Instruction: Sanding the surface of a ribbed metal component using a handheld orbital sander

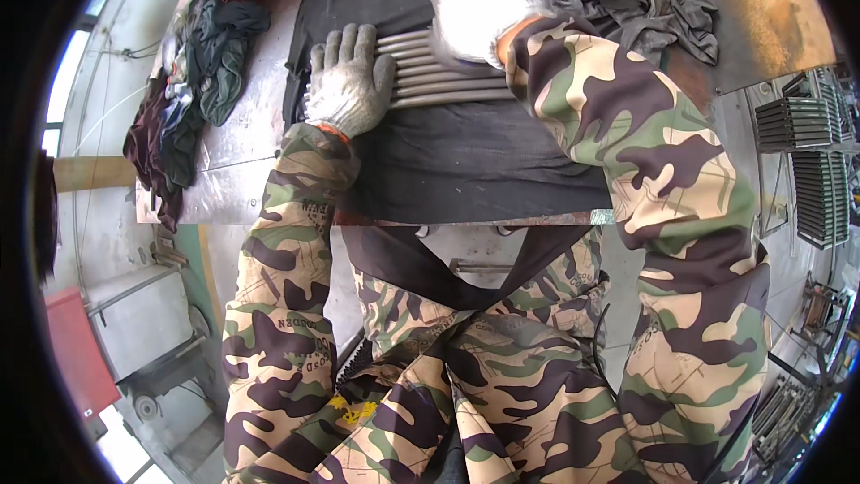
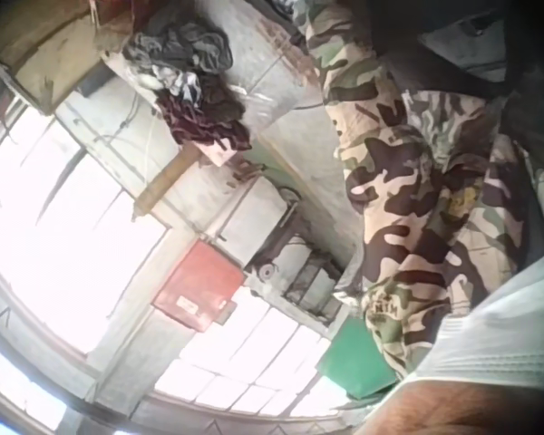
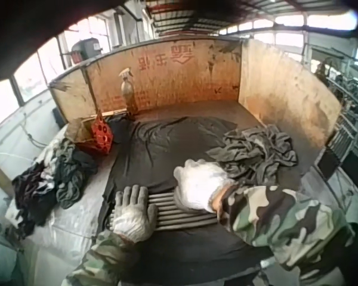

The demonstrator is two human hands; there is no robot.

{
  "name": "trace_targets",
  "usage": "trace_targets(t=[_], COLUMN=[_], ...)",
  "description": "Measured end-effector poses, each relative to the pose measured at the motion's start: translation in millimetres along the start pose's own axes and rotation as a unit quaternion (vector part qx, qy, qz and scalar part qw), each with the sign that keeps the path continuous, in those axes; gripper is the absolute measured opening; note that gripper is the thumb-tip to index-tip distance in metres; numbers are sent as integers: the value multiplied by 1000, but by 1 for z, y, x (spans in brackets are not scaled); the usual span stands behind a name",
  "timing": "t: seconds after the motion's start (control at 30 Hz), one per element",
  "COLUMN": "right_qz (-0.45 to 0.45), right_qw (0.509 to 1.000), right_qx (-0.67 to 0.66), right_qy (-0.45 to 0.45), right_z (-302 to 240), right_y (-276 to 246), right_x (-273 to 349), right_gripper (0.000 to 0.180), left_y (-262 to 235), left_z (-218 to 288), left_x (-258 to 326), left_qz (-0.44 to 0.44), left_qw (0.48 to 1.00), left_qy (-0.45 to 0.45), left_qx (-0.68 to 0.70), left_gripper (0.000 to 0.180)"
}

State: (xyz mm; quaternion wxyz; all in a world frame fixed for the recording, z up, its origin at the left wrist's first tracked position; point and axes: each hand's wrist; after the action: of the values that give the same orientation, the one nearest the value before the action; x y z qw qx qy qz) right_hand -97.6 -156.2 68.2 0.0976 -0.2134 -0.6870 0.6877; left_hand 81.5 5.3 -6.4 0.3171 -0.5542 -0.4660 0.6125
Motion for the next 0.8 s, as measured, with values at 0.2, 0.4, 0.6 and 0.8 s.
trace_targets(t=[0.2,0.4,0.6,0.8], right_qz=[-30,-41,-9,-125], right_qw=[999,996,995,990], right_qx=[17,-29,-35,-58], right_qy=[-8,75,89,35], right_z=[-4,-10,4,-18], right_y=[-42,-13,-22,-56], right_x=[39,5,11,36], right_gripper=[31,27,29,32], left_y=[-10,-6,-21,-10], left_z=[35,23,29,23], left_x=[-26,-8,-27,-18], left_qz=[10,-46,-119,-95], left_qw=[999,997,991,994], left_qy=[-5,-38,-52,-47], left_qx=[47,44,45,27], left_gripper=[51,57,60,60])
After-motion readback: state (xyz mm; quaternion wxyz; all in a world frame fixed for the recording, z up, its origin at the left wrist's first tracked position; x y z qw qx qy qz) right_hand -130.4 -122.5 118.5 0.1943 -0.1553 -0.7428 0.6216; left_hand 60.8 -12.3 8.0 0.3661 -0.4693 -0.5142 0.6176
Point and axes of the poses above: each hand's wrist, its own x-axis away from the middle knuckle, its own y-axis out of the palm, z = x × y, and after that the axes turned 2 degrees about -y, right-handed
